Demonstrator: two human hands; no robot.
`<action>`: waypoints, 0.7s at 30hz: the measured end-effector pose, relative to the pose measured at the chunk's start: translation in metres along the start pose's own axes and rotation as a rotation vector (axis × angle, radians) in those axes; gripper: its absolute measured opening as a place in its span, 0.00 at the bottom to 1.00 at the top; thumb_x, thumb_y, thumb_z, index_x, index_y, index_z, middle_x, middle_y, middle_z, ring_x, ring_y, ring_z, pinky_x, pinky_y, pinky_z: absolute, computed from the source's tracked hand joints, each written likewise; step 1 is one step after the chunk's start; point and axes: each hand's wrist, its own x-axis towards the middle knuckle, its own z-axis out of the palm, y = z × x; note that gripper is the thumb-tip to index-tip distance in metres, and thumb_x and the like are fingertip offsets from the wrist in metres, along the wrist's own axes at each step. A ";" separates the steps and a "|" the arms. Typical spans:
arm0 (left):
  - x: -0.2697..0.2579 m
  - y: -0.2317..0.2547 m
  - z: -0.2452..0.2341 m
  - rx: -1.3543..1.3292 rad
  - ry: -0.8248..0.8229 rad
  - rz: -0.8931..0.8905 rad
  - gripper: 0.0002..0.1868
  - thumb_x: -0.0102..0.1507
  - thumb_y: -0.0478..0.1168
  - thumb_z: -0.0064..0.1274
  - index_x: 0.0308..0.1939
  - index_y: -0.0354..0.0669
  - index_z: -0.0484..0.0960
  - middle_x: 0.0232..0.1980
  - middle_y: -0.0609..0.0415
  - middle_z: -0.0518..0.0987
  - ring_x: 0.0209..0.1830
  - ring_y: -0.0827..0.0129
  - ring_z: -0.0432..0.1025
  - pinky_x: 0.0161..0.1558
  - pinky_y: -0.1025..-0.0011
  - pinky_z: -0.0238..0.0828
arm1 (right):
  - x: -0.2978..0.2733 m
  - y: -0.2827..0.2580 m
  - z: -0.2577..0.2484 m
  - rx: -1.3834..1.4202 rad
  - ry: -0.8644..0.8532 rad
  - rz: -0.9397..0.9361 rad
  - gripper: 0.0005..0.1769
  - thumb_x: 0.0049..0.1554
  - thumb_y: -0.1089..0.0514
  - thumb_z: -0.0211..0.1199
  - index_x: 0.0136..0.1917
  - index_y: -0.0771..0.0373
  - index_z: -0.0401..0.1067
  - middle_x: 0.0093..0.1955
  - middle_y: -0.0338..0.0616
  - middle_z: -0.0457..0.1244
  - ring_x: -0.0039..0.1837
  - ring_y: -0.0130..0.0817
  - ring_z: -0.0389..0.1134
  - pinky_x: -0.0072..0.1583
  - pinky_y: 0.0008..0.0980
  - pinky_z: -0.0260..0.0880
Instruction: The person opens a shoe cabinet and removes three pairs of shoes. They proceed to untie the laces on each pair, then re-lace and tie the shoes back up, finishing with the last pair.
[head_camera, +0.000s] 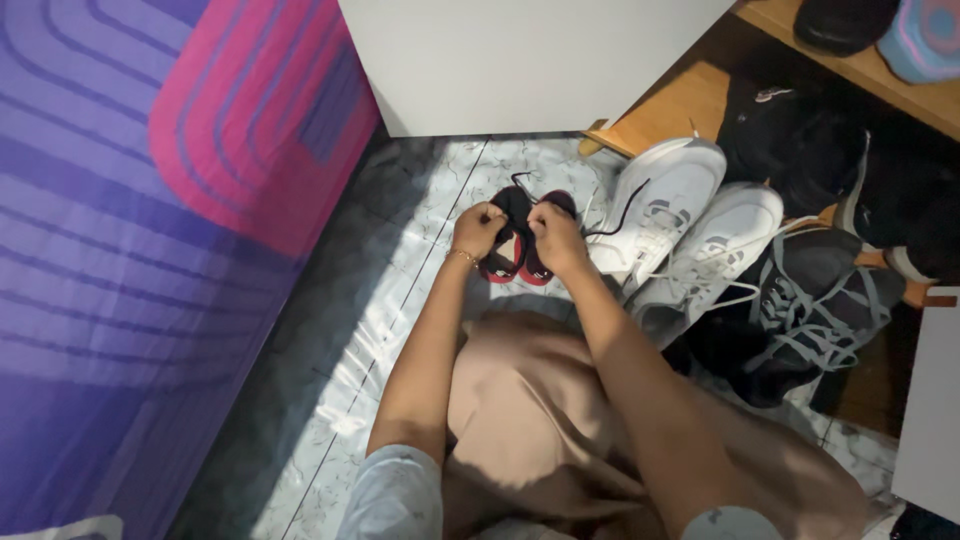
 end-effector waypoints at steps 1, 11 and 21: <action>0.001 -0.005 0.001 -0.004 0.006 0.017 0.07 0.60 0.38 0.61 0.34 0.37 0.83 0.31 0.56 0.81 0.30 0.73 0.73 0.38 0.72 0.71 | -0.001 0.005 0.001 0.073 -0.006 0.056 0.04 0.59 0.63 0.62 0.49 0.62 0.69 0.45 0.49 0.67 0.50 0.49 0.70 0.52 0.42 0.69; 0.018 -0.066 -0.002 -0.149 0.092 0.010 0.05 0.64 0.36 0.56 0.37 0.39 0.77 0.34 0.58 0.77 0.34 0.75 0.70 0.40 0.74 0.70 | -0.014 0.027 -0.020 0.370 0.115 0.244 0.03 0.63 0.65 0.58 0.51 0.62 0.68 0.41 0.41 0.68 0.42 0.29 0.68 0.45 0.30 0.68; 0.008 0.011 -0.032 -0.676 0.375 0.145 0.04 0.71 0.34 0.49 0.47 0.38 0.72 0.37 0.51 0.79 0.32 0.71 0.75 0.36 0.73 0.74 | -0.015 -0.016 -0.061 1.020 0.241 0.427 0.02 0.66 0.64 0.56 0.54 0.61 0.67 0.46 0.41 0.66 0.42 0.25 0.64 0.43 0.25 0.65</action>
